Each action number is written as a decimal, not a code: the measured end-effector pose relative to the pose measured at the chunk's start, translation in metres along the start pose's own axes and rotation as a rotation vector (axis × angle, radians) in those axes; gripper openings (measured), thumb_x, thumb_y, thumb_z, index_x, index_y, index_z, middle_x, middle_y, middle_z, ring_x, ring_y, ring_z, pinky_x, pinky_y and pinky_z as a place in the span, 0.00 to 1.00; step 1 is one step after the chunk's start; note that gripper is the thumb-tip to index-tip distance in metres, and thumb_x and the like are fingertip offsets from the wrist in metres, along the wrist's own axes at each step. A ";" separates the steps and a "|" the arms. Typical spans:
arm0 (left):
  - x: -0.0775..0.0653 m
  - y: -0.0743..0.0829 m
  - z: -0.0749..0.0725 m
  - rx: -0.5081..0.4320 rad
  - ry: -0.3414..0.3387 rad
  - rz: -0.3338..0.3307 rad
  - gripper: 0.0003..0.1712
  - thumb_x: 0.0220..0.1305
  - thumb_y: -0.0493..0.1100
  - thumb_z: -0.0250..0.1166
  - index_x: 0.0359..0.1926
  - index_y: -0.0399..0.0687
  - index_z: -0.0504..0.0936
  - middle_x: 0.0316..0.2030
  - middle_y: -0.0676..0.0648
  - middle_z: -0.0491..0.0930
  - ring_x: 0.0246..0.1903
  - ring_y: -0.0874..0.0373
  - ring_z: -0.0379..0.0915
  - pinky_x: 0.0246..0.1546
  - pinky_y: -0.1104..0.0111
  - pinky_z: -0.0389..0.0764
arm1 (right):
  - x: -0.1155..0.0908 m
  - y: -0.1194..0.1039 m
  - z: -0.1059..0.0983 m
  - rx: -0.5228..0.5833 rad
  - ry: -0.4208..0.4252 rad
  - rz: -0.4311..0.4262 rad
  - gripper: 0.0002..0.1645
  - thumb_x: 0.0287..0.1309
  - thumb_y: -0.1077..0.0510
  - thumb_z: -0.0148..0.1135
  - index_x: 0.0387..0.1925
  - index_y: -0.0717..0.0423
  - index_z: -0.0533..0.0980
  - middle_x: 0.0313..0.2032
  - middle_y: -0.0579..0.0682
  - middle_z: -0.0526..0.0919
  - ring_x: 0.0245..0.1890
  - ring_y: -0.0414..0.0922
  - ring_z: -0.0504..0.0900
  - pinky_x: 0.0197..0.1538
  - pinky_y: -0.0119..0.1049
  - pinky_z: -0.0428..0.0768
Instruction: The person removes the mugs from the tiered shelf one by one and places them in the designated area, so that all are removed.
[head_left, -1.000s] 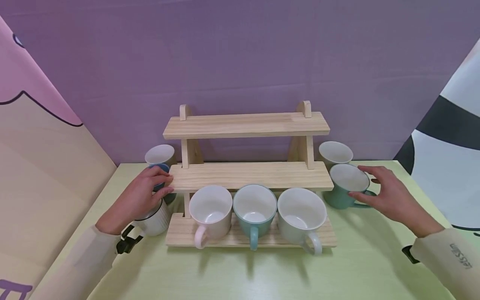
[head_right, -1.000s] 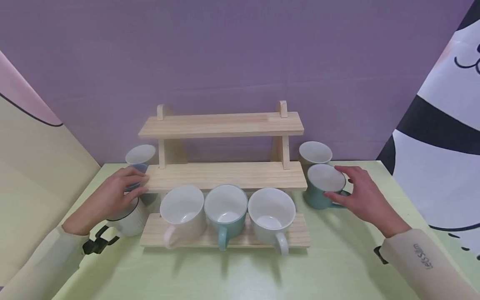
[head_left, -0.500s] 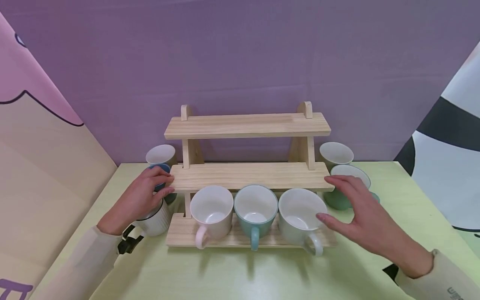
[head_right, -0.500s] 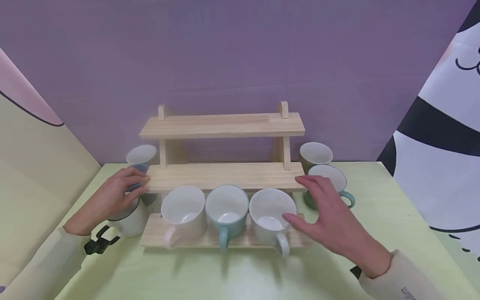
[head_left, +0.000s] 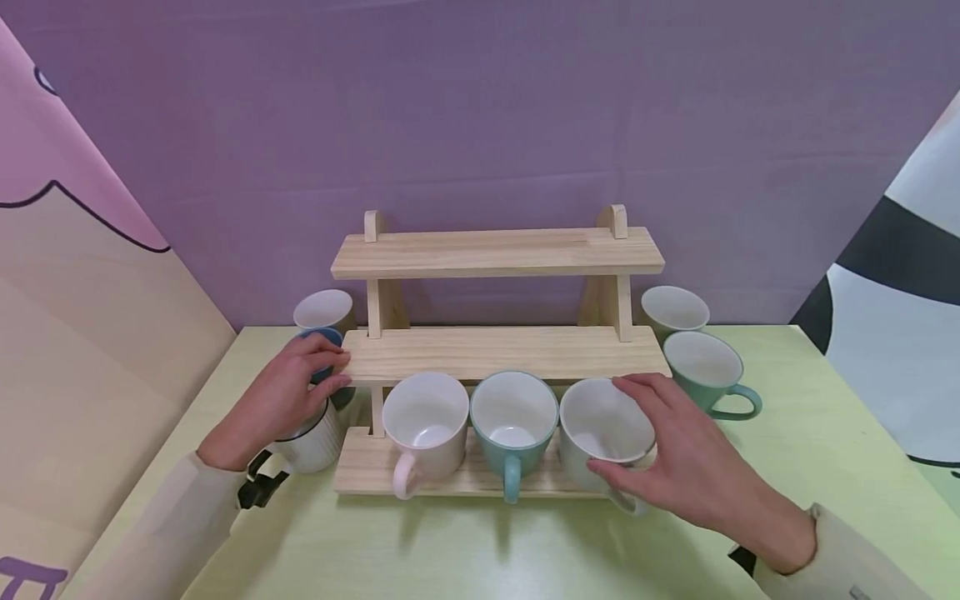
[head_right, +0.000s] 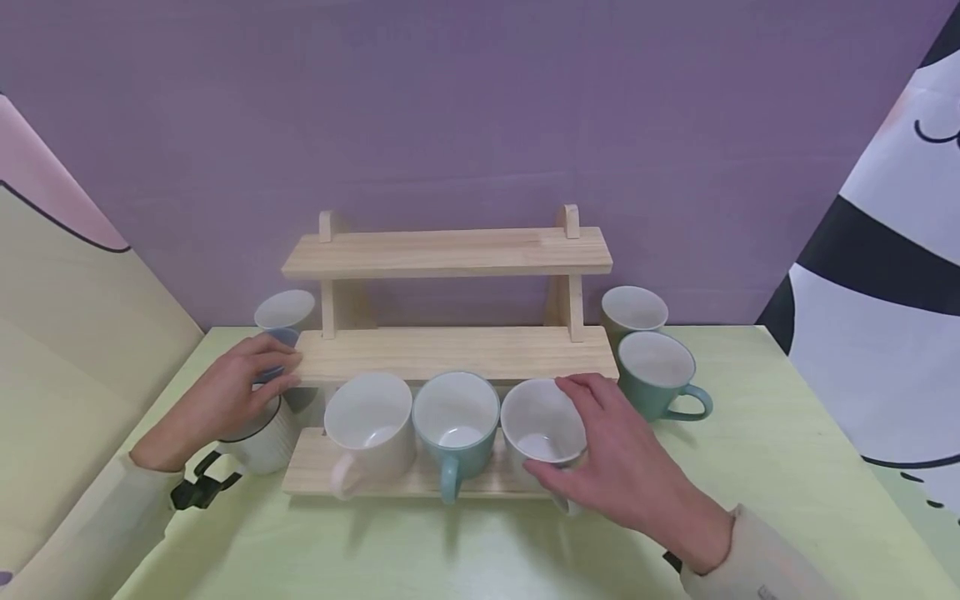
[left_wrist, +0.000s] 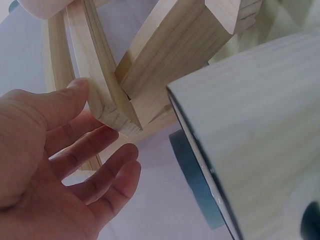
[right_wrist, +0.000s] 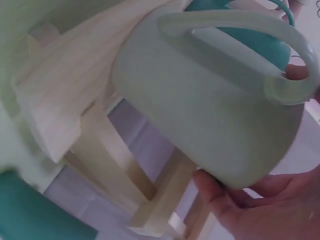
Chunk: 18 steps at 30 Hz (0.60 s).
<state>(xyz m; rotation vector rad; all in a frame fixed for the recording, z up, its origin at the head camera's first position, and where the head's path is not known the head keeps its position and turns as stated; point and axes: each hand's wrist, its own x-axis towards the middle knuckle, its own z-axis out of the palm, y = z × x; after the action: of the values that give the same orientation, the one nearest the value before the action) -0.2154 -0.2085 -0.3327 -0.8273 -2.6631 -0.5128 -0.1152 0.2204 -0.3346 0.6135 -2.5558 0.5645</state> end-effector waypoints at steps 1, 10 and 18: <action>0.000 0.000 0.000 0.000 0.001 0.002 0.19 0.57 0.38 0.69 0.48 0.31 0.81 0.43 0.42 0.75 0.43 0.48 0.70 0.46 0.55 0.74 | -0.001 0.001 -0.001 0.005 -0.003 0.006 0.46 0.31 0.43 0.79 0.53 0.60 0.72 0.50 0.47 0.71 0.44 0.44 0.73 0.37 0.42 0.78; -0.001 0.001 0.000 -0.013 0.003 0.011 0.19 0.56 0.38 0.69 0.48 0.31 0.81 0.42 0.43 0.75 0.41 0.49 0.70 0.44 0.56 0.74 | -0.025 0.017 -0.044 -0.040 0.021 0.017 0.52 0.20 0.52 0.82 0.56 0.57 0.72 0.52 0.44 0.69 0.43 0.40 0.71 0.37 0.28 0.74; 0.000 0.001 -0.001 -0.018 0.012 0.009 0.19 0.56 0.38 0.70 0.47 0.31 0.82 0.42 0.43 0.75 0.41 0.49 0.70 0.44 0.56 0.74 | -0.054 0.073 -0.075 -0.078 0.037 0.116 0.56 0.18 0.54 0.85 0.58 0.58 0.71 0.50 0.45 0.69 0.40 0.31 0.66 0.33 0.19 0.67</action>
<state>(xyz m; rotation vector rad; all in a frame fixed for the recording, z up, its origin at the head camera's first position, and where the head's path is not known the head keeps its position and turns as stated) -0.2145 -0.2086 -0.3320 -0.8387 -2.6458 -0.5387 -0.0842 0.3334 -0.3208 0.4268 -2.5772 0.5075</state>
